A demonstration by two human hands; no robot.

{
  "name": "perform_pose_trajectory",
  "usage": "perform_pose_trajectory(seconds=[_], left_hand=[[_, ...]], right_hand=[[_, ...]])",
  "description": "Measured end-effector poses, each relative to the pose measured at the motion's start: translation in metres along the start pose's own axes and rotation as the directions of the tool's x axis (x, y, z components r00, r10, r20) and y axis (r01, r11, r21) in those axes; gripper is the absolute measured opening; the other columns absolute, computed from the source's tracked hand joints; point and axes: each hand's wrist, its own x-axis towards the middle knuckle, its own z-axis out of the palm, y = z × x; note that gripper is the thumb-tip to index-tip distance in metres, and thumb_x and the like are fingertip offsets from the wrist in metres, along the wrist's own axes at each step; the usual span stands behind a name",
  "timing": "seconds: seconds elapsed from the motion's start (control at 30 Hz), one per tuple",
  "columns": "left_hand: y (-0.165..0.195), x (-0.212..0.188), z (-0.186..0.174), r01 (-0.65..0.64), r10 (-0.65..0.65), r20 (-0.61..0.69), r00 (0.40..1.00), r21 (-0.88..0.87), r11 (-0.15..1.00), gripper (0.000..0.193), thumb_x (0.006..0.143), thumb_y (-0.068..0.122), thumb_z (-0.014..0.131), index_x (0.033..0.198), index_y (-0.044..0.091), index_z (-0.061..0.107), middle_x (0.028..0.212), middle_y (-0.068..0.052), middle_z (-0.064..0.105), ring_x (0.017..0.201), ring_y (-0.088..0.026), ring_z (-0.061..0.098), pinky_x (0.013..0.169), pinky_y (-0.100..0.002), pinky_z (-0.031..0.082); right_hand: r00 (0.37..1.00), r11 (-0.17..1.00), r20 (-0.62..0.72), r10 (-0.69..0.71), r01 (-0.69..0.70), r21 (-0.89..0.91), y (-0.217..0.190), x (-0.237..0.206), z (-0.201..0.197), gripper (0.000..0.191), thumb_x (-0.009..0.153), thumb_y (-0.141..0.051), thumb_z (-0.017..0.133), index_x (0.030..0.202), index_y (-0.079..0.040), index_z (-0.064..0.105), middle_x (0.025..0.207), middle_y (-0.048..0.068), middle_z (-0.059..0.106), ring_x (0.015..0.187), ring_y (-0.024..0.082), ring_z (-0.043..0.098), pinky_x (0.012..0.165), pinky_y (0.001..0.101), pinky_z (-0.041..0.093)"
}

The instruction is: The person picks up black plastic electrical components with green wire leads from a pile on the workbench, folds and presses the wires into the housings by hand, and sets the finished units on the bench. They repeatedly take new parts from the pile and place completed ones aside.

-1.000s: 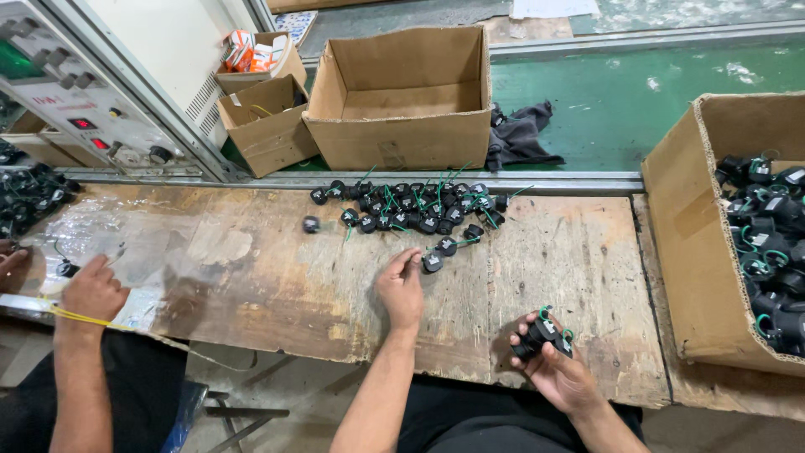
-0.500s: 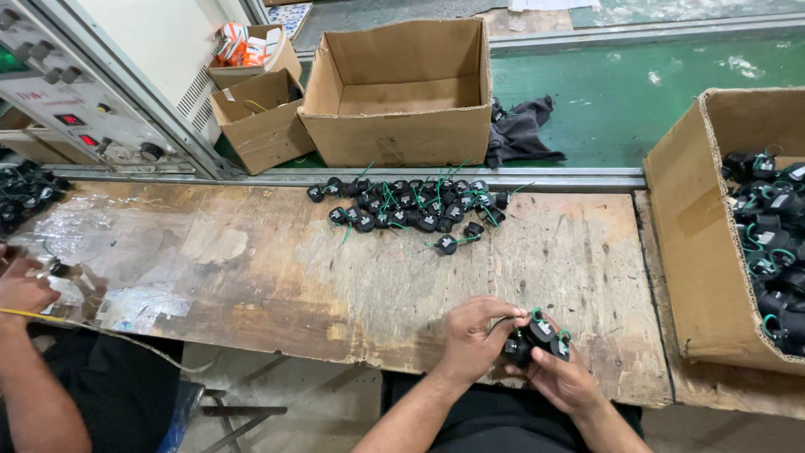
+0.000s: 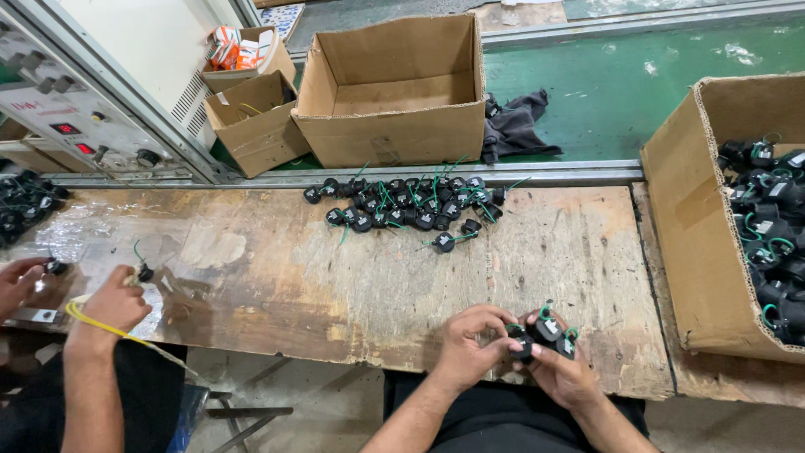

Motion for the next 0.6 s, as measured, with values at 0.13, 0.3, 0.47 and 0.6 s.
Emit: perform_pose_trajectory(seconds=[0.13,0.3,0.47,0.6], left_hand=[[-0.012,-0.006,0.016,0.201,-0.217,-0.044,0.975,-0.239,0.950,0.029,0.083,0.009,0.086,0.086,0.006,0.058,0.095,-0.003,0.067,0.090,-0.012,0.063,0.082,-0.027,0.053],[-0.017,-0.004,0.008,0.205,-0.207,0.009,0.978,-0.198,0.959,0.027,0.085,0.009,0.086,0.085,0.005,0.060,0.089,-0.003,0.067,0.085,-0.011,0.063,0.077,-0.026,0.053],[-0.008,-0.001,-0.001,0.036,-0.036,0.003,0.999,-0.080,0.996,0.016,0.094,0.014,0.080,0.092,0.004,0.068,0.095,-0.007,0.073,0.091,-0.016,0.071,0.082,-0.030,0.057],[0.004,-0.001,-0.003,-0.055,0.055,0.022,0.998,-0.010,0.998,0.014,0.103,0.019,0.070,0.106,0.006,0.073,0.111,-0.009,0.078,0.108,-0.024,0.075,0.097,-0.036,0.059]], right_hand=[[1.000,0.996,0.003,0.006,-0.006,-0.093,0.001,-0.001,0.002,0.041,0.087,0.001,0.071,0.122,-0.002,0.051,0.119,0.013,0.055,0.101,0.024,0.064,0.074,0.0421,0.061],[0.999,0.988,0.022,0.045,-0.041,-0.152,0.002,-0.002,0.001,0.043,0.085,0.001,0.073,0.123,-0.002,0.052,0.119,0.012,0.054,0.104,0.023,0.064,0.075,0.0430,0.061],[0.998,0.995,0.038,0.043,-0.039,-0.092,0.000,-0.001,-0.001,0.045,0.087,0.001,0.071,0.127,-0.003,0.050,0.121,0.015,0.055,0.103,0.026,0.064,0.076,0.0437,0.060],[1.000,1.000,0.003,0.014,-0.014,-0.026,-0.002,-0.002,-0.003,0.044,0.088,-0.001,0.068,0.127,-0.005,0.049,0.124,0.014,0.054,0.104,0.025,0.064,0.077,0.0434,0.060]])
